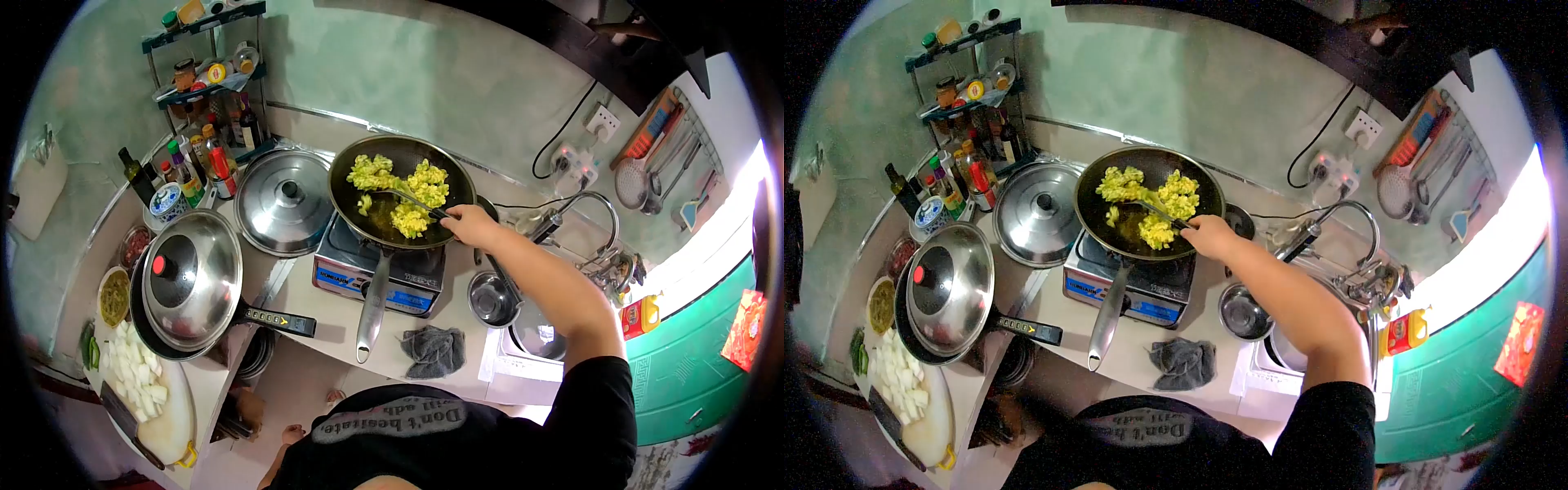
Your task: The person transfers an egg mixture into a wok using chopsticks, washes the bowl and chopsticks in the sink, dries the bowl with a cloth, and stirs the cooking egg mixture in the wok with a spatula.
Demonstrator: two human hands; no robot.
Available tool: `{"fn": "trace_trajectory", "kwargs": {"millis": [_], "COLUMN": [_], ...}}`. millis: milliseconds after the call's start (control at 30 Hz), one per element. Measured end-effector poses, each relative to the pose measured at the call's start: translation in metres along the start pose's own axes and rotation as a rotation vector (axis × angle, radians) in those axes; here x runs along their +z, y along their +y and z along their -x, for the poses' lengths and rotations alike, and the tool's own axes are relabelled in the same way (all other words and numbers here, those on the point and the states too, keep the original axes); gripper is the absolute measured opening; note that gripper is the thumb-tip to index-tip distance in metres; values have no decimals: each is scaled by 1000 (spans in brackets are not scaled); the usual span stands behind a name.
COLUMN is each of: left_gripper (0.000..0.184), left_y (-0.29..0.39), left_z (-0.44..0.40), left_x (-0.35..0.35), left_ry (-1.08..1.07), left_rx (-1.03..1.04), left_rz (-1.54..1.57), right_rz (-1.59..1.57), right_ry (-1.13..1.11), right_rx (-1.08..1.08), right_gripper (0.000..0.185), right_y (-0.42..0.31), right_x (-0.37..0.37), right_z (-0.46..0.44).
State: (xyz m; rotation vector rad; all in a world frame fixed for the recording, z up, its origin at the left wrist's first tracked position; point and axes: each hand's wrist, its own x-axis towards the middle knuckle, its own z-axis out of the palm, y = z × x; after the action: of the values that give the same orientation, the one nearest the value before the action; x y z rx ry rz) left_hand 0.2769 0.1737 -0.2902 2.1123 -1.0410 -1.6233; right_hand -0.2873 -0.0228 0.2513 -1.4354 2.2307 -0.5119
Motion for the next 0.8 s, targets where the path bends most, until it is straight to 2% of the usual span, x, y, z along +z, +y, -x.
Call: {"fn": "trace_trajectory", "kwargs": {"millis": [33, 67, 133, 167, 200, 267, 400, 467, 533, 700, 767, 800], "left_gripper": [10, 10, 7, 7, 6, 5, 7, 8, 10, 12, 12, 11], "left_y": [8, 19, 36, 26, 16, 3, -24, -25, -17, 0, 5, 8], "left_z": [4, 9, 20, 13, 5, 4, -9, -10, -11, -3, -1, -1], "left_x": [-1, -3, -8, -8, -8, -6, -3, -1, -3, -1, -2, -2], "left_ry": [26, 27, -63, -62, -45, -28, -23, -9, 13, -33, -43, -91], "left_rx": [19, 21, -143, -144, -83, -25, 29, 42, -31, -62, -73, -98], "left_rz": [-55, -53, 107, 109, 89, 74, 82, 50, -121, -37, -17, 62], "right_rz": [-70, -251, -353, -454, -452, -383, -378, -241, -134, 165, 425, 425], "right_ry": [-10, -94, -144, -193, -194, -75, -10, 106, 126, 223, 250, 247], "right_rx": [64, 228, 253, 280, 279, 128, 111, 8, -55, -195, -312, -312], "right_gripper": [37, 30, 28, 25, 25, 26, 27, 30, 31, 33, 36, 36], "right_y": [-1, -14, -12, -10, -4, 5, 17, 30, 34, 5, -5, -12], "right_x": [2, -6, -9, -11, -8, -1, -4, -6, -14, -27, -26, -26], "right_z": [-3, 5, 4, 3, 0, -4, 4, 4, 9, 31, 36, 41]}}
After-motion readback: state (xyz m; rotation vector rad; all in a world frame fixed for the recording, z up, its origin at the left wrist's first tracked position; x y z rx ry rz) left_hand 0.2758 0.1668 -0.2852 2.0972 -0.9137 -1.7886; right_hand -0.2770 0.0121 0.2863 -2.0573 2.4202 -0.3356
